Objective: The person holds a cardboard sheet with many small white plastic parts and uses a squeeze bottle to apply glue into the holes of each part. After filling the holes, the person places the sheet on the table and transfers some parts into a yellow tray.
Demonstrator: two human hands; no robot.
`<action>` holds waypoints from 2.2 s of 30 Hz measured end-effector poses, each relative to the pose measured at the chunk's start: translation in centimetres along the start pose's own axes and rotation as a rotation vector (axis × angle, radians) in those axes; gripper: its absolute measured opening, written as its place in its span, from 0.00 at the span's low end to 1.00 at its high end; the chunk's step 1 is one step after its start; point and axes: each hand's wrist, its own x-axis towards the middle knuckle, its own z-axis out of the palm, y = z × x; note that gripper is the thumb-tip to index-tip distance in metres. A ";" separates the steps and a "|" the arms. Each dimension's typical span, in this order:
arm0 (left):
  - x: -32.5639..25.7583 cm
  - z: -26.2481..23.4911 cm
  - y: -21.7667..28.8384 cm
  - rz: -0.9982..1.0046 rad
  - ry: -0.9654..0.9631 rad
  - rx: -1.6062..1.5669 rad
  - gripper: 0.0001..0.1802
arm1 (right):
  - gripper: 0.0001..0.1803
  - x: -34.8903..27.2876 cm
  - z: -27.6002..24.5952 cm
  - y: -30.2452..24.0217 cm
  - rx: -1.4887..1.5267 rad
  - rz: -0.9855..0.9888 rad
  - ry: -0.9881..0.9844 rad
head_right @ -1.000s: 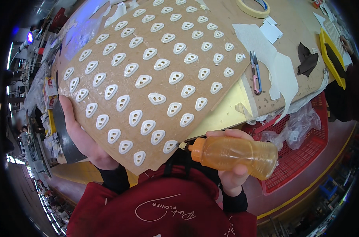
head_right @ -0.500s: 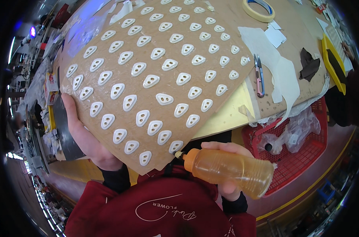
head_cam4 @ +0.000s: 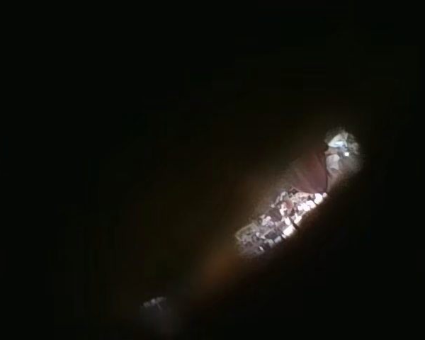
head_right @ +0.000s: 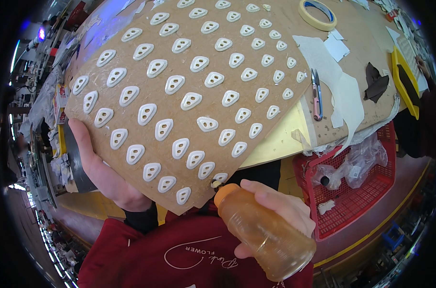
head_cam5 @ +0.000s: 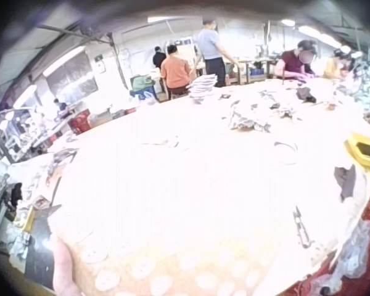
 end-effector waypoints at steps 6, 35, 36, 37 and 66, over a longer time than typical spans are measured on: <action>-0.2 0.1 0.0 -0.015 -0.057 -0.069 0.29 | 0.40 0.2 0.1 -0.1 0.037 0.174 0.080; -0.1 -0.5 0.1 -0.028 -0.079 -0.083 0.29 | 0.42 -0.5 2.0 1.9 0.376 0.453 0.634; -0.1 -0.5 0.1 -0.017 -0.069 -0.079 0.28 | 0.42 -0.4 2.0 1.9 0.384 0.465 0.589; -0.1 -0.4 0.0 -0.007 -0.058 -0.075 0.28 | 0.41 -0.4 2.0 1.9 0.391 0.477 0.545; -0.8 0.5 0.0 0.019 -0.010 -0.025 0.31 | 0.42 0.2 1.0 0.0 0.130 0.100 0.060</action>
